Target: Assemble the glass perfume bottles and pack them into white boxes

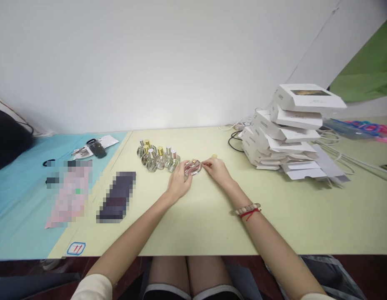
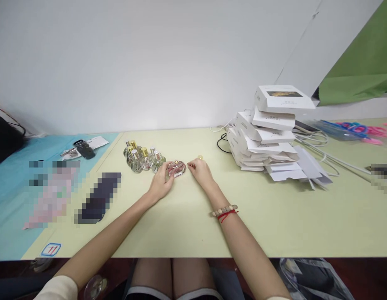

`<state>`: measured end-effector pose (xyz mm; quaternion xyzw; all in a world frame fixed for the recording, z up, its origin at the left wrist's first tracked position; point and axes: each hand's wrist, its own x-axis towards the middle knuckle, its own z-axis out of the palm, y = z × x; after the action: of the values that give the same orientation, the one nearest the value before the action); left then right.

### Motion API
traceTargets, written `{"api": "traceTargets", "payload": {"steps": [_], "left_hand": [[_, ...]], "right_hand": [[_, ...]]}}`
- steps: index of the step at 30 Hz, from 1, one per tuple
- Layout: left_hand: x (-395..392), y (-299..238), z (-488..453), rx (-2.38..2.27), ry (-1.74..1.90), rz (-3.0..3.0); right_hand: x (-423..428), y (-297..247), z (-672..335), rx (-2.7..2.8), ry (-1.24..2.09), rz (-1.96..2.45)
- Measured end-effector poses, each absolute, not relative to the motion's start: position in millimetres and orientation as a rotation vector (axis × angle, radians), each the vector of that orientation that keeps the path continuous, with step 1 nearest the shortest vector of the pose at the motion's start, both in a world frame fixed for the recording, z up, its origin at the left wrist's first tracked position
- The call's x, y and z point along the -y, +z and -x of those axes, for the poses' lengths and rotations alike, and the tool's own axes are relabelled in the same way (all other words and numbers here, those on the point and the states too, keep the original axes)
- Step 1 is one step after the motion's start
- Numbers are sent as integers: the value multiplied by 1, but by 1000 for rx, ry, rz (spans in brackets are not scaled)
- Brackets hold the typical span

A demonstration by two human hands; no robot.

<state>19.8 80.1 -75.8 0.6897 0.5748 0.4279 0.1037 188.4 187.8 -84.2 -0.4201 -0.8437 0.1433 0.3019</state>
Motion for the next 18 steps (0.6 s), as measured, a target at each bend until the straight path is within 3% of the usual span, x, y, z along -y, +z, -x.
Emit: {"api": "traceTargets", "payload": {"steps": [6, 12, 18], "left_hand": [[-80, -76, -20, -1680, 1272, -1925], [-79, -76, -20, -1569, 1272, -1898], [-80, -78, -20, -1559, 1262, -1935]], "right_hand": [[-179, -79, -182, 1918, 657, 1079], [-167, -58, -172, 1577, 1141, 923], [-155, -45, -165, 1507, 1241, 764]]}}
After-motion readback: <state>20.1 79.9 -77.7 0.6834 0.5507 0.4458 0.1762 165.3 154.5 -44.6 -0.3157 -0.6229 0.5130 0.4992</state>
